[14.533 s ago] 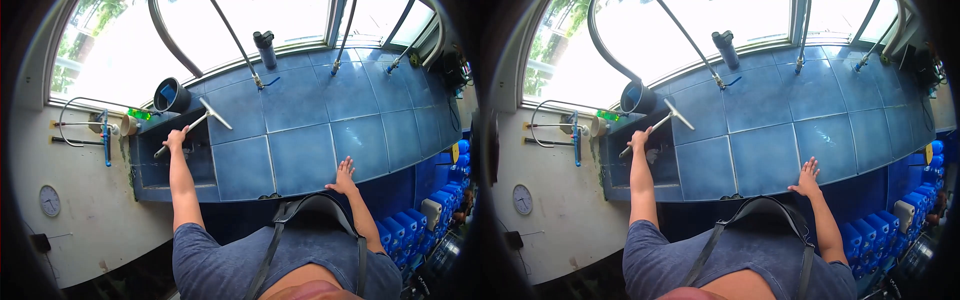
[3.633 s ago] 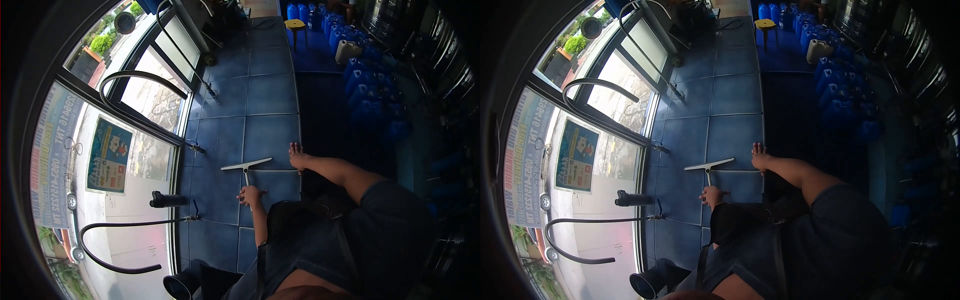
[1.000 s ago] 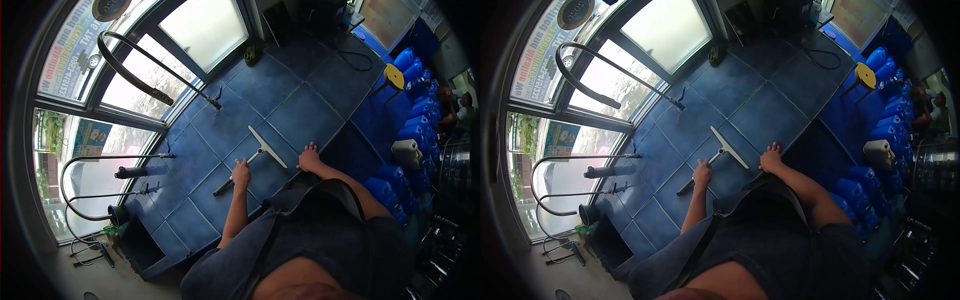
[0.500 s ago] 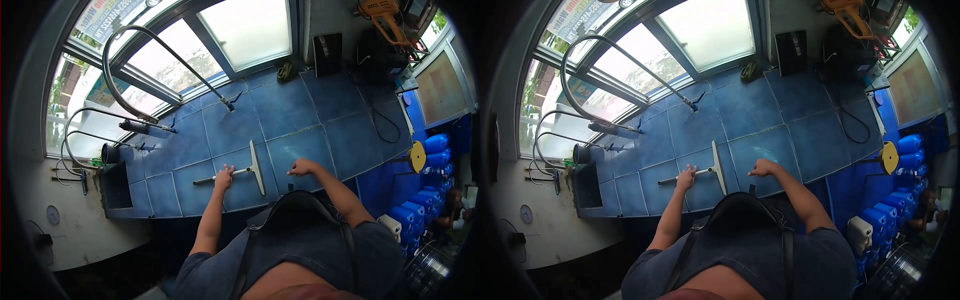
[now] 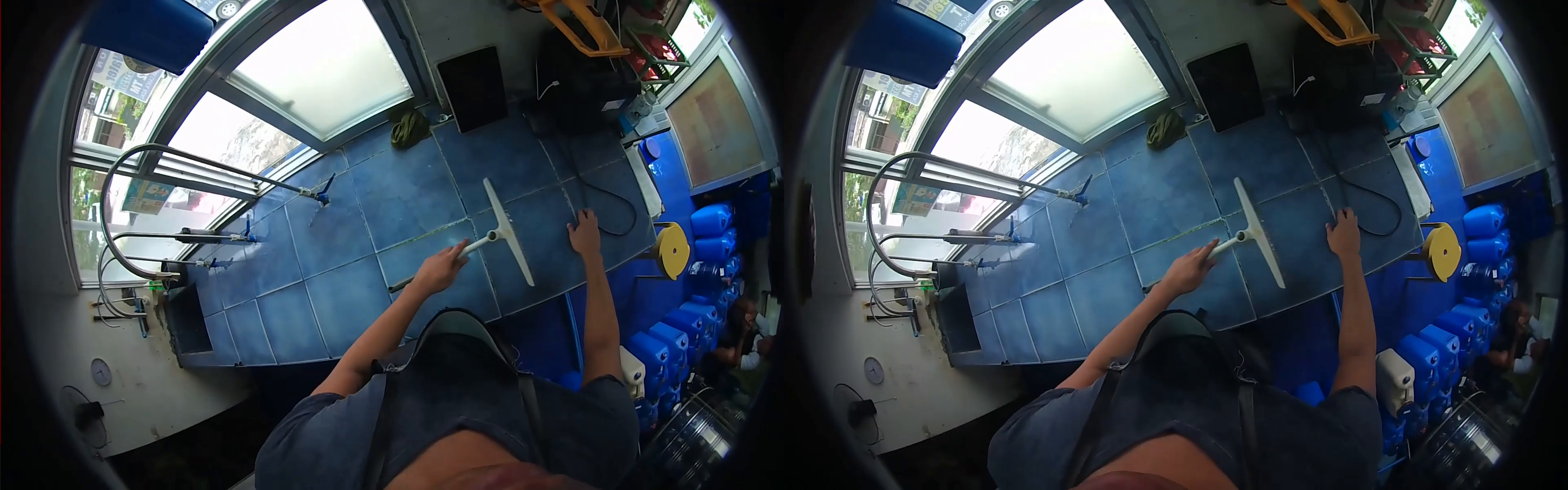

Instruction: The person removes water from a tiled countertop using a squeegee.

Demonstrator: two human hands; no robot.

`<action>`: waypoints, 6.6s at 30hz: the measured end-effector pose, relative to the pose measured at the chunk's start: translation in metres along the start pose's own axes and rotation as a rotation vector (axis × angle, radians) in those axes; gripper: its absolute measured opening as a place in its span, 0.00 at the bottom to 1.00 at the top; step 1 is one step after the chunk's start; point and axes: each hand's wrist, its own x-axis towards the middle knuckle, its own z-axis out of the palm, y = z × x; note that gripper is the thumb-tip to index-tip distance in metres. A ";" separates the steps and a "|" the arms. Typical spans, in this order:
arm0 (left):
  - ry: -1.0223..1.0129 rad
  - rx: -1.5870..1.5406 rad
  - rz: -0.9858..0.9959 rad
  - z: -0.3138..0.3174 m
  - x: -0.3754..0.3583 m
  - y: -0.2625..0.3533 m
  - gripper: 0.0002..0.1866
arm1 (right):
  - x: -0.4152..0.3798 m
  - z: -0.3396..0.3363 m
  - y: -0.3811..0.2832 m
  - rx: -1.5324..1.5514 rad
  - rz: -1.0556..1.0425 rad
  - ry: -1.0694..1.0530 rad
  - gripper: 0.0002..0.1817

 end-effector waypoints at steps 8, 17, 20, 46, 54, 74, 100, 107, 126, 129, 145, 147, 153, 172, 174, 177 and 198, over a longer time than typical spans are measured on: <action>-0.113 0.017 0.400 0.083 0.124 0.082 0.29 | 0.055 0.063 0.115 0.055 0.367 0.181 0.37; -0.424 0.111 0.186 0.061 0.171 0.106 0.23 | 0.042 0.056 0.139 0.013 0.034 0.155 0.34; -0.424 0.203 0.144 0.071 0.174 0.097 0.22 | 0.046 0.047 0.133 0.005 0.092 0.068 0.35; 0.176 0.348 -0.921 -0.170 -0.329 -0.342 0.22 | 0.020 0.041 0.005 -0.429 0.010 -0.107 0.33; 0.404 0.352 -0.892 -0.226 -0.350 -0.324 0.21 | -0.053 0.053 -0.135 -0.138 -0.120 -0.058 0.33; 0.381 0.018 -0.894 -0.194 -0.287 -0.414 0.21 | -0.096 0.073 -0.214 -0.159 -0.228 -0.256 0.35; 0.292 0.034 -0.671 -0.171 -0.220 -0.341 0.22 | -0.091 0.085 -0.251 -0.117 -0.170 -0.452 0.57; 0.238 0.042 -0.781 -0.210 -0.309 -0.427 0.21 | -0.100 0.081 -0.265 -0.055 -0.109 -0.435 0.67; 0.732 0.192 -0.939 -0.182 -0.434 -0.390 0.23 | -0.086 0.099 -0.251 -0.246 -0.148 -0.444 0.68; 0.762 -0.119 -0.733 -0.105 -0.344 -0.321 0.23 | -0.087 0.095 -0.255 -0.261 -0.156 -0.459 0.67; 0.113 -0.007 -0.620 -0.093 -0.234 -0.273 0.25 | -0.105 0.064 -0.262 -0.084 -0.074 -0.435 0.64; 0.099 0.068 -0.686 -0.109 -0.274 -0.319 0.25 | -0.107 0.064 -0.251 -0.083 -0.111 -0.438 0.62; 0.137 0.314 -0.969 -0.208 -0.389 -0.376 0.22 | -0.105 0.055 -0.233 -0.149 -0.301 -0.415 0.50; 0.480 -0.900 -0.398 -0.031 -0.092 -0.115 0.15 | -0.180 0.103 -0.384 0.688 -0.500 -0.606 0.22; 0.485 -1.208 -0.372 -0.026 -0.073 -0.123 0.16 | -0.172 0.100 -0.378 0.757 -0.392 -0.474 0.23; 0.421 -1.416 -0.397 -0.044 -0.058 -0.114 0.17 | -0.163 0.067 -0.376 0.742 -0.423 -0.358 0.18; 0.022 -0.198 -1.264 0.030 -0.144 -0.146 0.78 | -0.116 0.082 -0.311 -0.003 -0.653 -0.451 0.39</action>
